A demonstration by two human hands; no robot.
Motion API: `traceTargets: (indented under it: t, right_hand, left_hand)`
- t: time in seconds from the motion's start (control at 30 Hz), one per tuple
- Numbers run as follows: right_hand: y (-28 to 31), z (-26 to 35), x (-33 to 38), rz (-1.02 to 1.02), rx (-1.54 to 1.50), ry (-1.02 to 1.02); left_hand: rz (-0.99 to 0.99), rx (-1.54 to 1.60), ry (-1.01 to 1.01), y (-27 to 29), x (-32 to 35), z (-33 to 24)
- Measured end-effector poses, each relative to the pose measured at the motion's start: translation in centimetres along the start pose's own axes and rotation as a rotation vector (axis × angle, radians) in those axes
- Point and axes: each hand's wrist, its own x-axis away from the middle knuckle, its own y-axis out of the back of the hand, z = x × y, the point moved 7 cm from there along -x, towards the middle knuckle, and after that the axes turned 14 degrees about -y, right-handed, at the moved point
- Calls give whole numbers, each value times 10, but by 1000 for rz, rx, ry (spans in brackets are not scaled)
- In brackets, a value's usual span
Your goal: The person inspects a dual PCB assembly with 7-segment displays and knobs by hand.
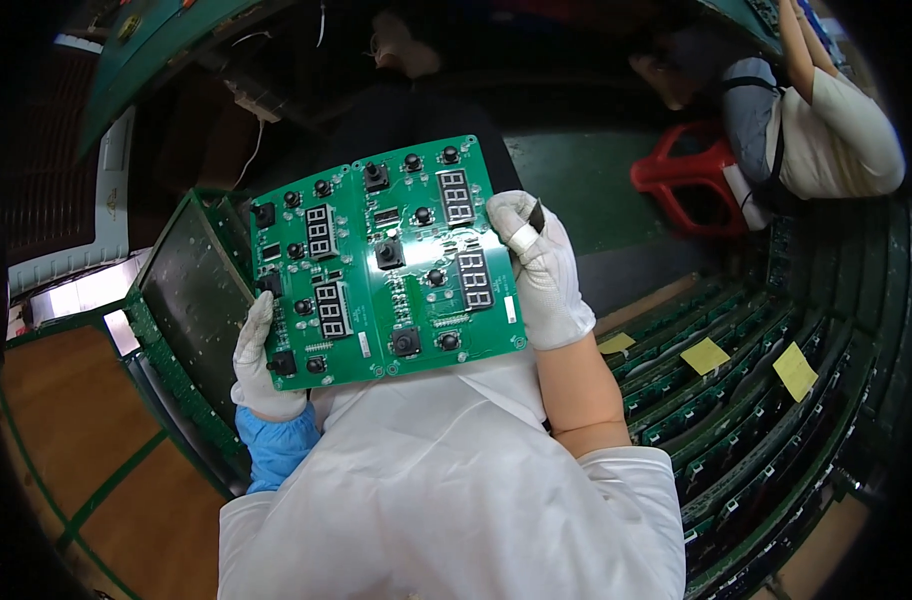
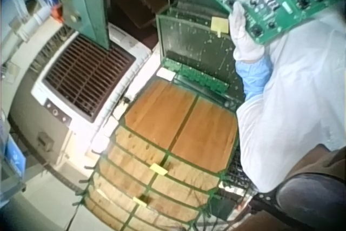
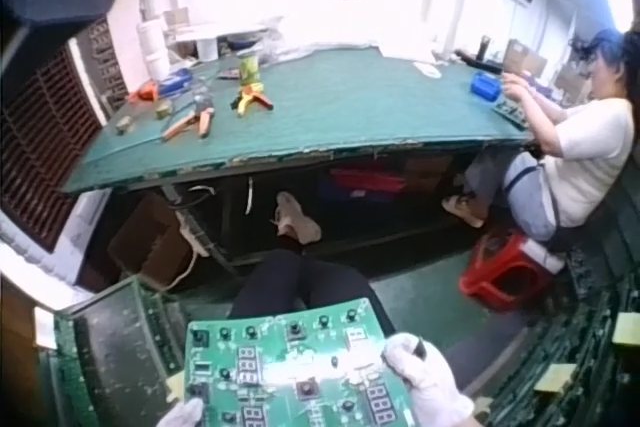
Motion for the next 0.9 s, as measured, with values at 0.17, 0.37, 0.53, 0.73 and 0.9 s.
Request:
traceTargets:
  t: [0.17,0.37,0.53,0.73,0.9]
  right_hand:
    - [-1,2,3,9,22,-8]
    - [-6,6,4,53,-111,15]
    - [-9,13,6,150,-127,59]
    - [2,6,6,86,-39,86]
    - [-4,9,11,87,-125,79]
  left_hand:
    - [-47,32,46,11,-2,3]
    - [89,75,143,-16,0,5]
    - [95,74,168,-17,-1,5]
    - [192,-16,176,-29,2,1]
    - [206,-116,184,-15,3,9]
